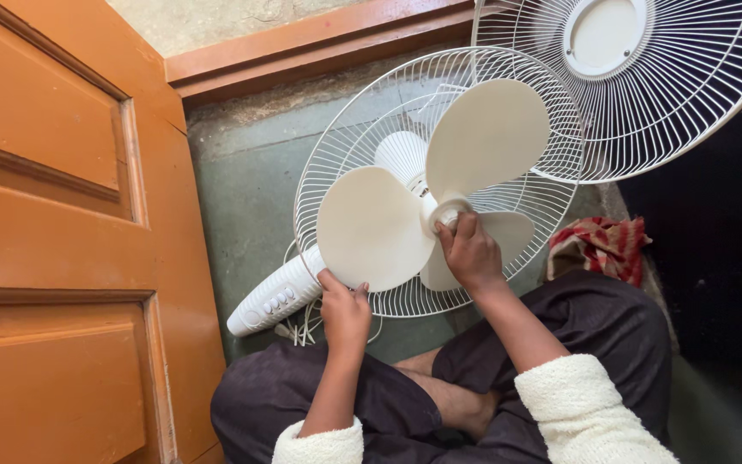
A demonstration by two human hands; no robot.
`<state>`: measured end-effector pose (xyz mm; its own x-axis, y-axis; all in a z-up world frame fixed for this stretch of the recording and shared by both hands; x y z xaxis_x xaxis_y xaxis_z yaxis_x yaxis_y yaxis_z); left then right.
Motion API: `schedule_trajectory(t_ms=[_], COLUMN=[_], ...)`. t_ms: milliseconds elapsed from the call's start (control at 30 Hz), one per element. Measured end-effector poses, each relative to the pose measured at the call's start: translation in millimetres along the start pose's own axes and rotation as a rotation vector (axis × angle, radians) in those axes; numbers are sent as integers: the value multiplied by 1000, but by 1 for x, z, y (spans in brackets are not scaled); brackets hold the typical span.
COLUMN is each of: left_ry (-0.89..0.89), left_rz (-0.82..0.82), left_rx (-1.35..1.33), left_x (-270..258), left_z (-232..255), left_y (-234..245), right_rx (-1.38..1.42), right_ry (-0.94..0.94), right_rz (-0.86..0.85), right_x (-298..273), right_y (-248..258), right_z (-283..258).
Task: The person unties a cord, removes the front grill and blades of a pedestal fan by hand, and then wipes the motor housing with a red cloth.
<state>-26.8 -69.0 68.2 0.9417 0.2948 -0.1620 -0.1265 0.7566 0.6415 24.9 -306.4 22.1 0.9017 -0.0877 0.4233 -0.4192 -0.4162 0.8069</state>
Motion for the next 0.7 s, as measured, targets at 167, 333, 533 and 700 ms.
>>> schedule_trajectory(t_ms=[167, 333, 533, 700], left_ry=[-32, -22, 31, 177], left_rz=[26, 46, 4, -74], left_rx=[-11, -42, -72, -624], left_x=[-4, -13, -13, -27], left_z=[-2, -14, -49, -86], left_y=[-5, -20, -44, -97], right_rx=[42, 55, 86, 167], right_ry=[-19, -34, -112, -196], right_rz=[13, 31, -34, -34], right_x=[-3, -4, -1, 2], right_y=[-7, -14, -13, -6], right_z=[3, 5, 1, -9])
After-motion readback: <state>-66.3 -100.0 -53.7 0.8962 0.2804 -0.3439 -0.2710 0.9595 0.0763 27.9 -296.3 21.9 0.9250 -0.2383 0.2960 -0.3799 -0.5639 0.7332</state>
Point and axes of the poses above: each hand's wrist, its own x-axis towards the middle knuckle, its own y-axis out of the back of the hand, z = x × y, the point moved 2 cm from there along x, towards the middle knuckle, and after that the axes turned 6 degrees about -x, right-handed, at the moved point
